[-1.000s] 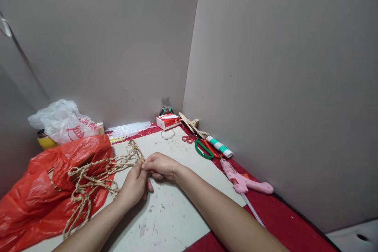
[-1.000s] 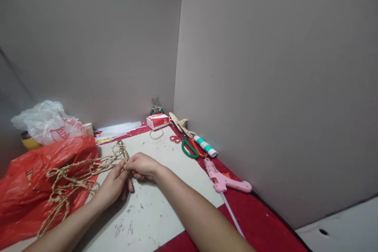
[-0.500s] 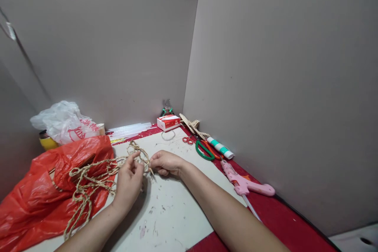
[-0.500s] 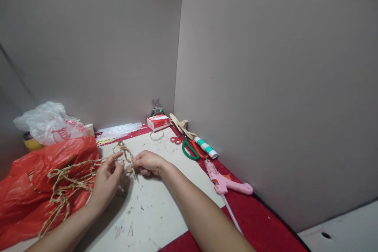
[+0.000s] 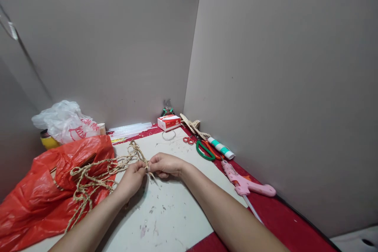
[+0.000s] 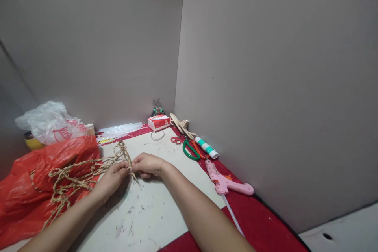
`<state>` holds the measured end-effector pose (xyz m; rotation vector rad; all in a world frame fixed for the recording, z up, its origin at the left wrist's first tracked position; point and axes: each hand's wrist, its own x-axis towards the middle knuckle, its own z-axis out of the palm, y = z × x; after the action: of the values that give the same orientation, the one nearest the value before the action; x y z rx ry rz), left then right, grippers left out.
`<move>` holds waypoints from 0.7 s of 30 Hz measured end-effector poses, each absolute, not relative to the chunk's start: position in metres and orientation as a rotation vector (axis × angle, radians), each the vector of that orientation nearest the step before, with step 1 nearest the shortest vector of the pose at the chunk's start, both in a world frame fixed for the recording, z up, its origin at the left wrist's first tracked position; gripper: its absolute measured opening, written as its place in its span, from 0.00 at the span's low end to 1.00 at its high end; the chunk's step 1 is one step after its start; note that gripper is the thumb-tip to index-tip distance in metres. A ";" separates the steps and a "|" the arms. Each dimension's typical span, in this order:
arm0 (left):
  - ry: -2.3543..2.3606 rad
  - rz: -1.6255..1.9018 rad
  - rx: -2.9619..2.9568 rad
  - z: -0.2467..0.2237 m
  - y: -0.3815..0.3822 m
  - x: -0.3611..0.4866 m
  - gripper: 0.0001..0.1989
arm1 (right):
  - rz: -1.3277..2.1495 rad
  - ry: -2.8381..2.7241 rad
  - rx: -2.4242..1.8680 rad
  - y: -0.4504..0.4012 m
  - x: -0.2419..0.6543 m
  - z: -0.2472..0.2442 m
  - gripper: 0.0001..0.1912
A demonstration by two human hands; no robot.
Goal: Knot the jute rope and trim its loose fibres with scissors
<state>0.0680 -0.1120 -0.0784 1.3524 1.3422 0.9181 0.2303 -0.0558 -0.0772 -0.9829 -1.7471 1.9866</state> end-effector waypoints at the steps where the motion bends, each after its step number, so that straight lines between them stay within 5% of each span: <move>1: 1.380 0.926 1.473 -0.080 -0.111 0.067 0.05 | 1.925 -1.800 -1.019 -0.057 0.230 -0.076 0.10; 11: 1.488 0.741 1.714 -0.076 -0.108 0.064 0.16 | 1.279 -2.285 -1.201 -0.067 0.225 -0.063 0.05; 21: 1.389 0.781 1.452 -0.080 -0.107 0.059 0.18 | 1.399 -2.222 -1.182 -0.066 0.233 -0.052 0.07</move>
<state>0.0586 -0.1067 -0.0799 1.4519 1.3893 0.7807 0.2334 -0.0663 -0.0517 -1.1817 -2.2221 1.3992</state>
